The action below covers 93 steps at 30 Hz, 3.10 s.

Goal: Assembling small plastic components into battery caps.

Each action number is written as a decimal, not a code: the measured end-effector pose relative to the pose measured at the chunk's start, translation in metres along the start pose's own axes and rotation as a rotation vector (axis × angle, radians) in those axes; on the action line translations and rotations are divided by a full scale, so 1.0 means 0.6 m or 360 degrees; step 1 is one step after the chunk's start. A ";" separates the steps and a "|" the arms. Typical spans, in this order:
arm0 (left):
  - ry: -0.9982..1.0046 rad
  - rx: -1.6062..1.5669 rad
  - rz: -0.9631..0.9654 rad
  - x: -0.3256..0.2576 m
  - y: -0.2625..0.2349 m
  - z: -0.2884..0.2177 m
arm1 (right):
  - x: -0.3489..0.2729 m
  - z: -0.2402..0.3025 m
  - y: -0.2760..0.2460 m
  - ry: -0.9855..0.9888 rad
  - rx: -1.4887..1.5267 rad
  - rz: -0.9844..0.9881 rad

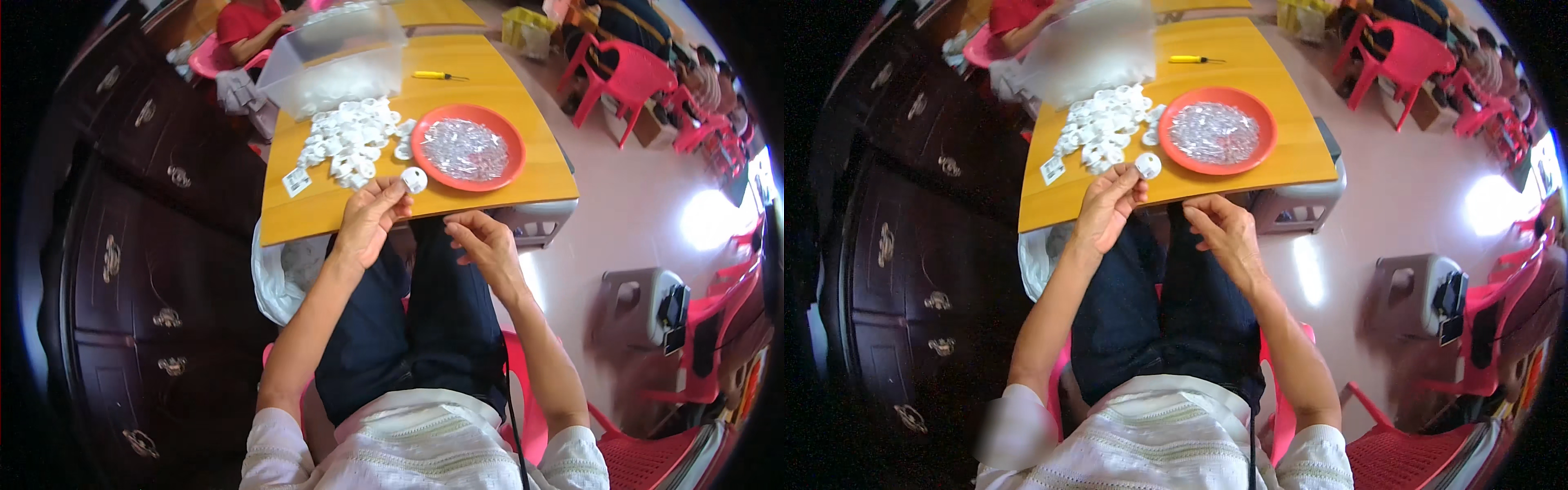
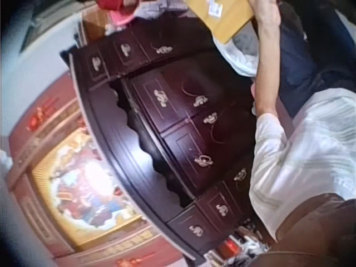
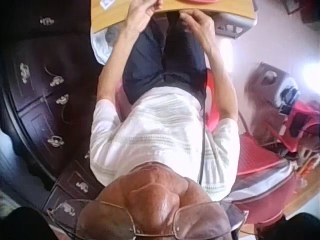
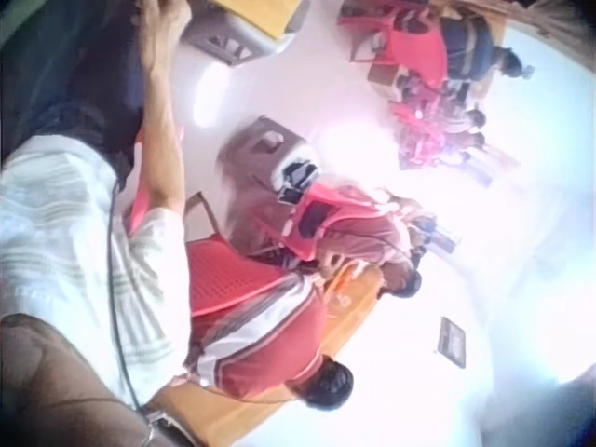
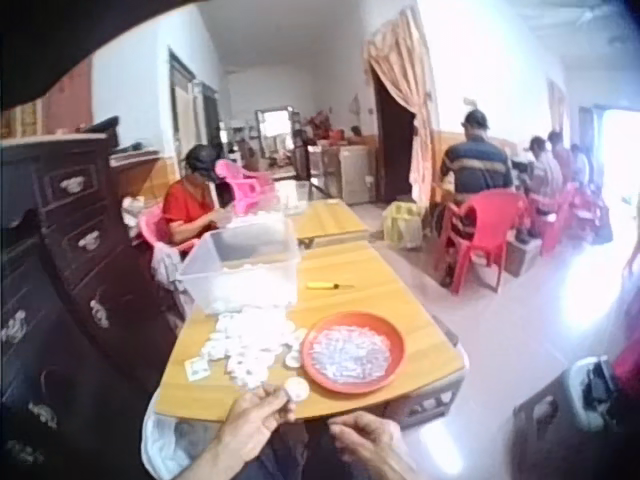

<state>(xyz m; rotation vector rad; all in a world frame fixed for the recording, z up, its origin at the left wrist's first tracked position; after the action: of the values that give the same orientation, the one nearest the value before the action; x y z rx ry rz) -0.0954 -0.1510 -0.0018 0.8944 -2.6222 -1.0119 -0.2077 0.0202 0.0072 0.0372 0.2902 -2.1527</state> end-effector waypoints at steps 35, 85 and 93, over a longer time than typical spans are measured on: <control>-0.0625 0.0466 0.0171 0.024 0.193 0.080 | 0.020 0.007 -0.163 0.0336 0.1324 -0.0105; -0.0632 0.0397 0.0369 -0.010 -0.022 -0.061 | 0.181 0.074 -0.078 -0.0346 -0.1579 -0.0335; -0.0796 0.0414 0.0290 -0.066 0.019 -0.018 | 0.200 0.045 -0.080 -0.0396 -0.1206 -0.0325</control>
<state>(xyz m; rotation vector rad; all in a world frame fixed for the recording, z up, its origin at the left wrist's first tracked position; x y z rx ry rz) -0.0650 -0.1266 0.0153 0.4732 -3.2393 -0.9601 -0.3128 -0.0577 0.0265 -0.7100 0.9708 -2.0831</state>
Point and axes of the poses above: each hand's wrist, its own x-axis towards the middle knuckle, its own y-axis out of the palm, z = x × y, the point moved 3 cm from there along x, towards the middle knuckle, and after that the axes turned 7 degrees about -x, right-handed, at the moved point
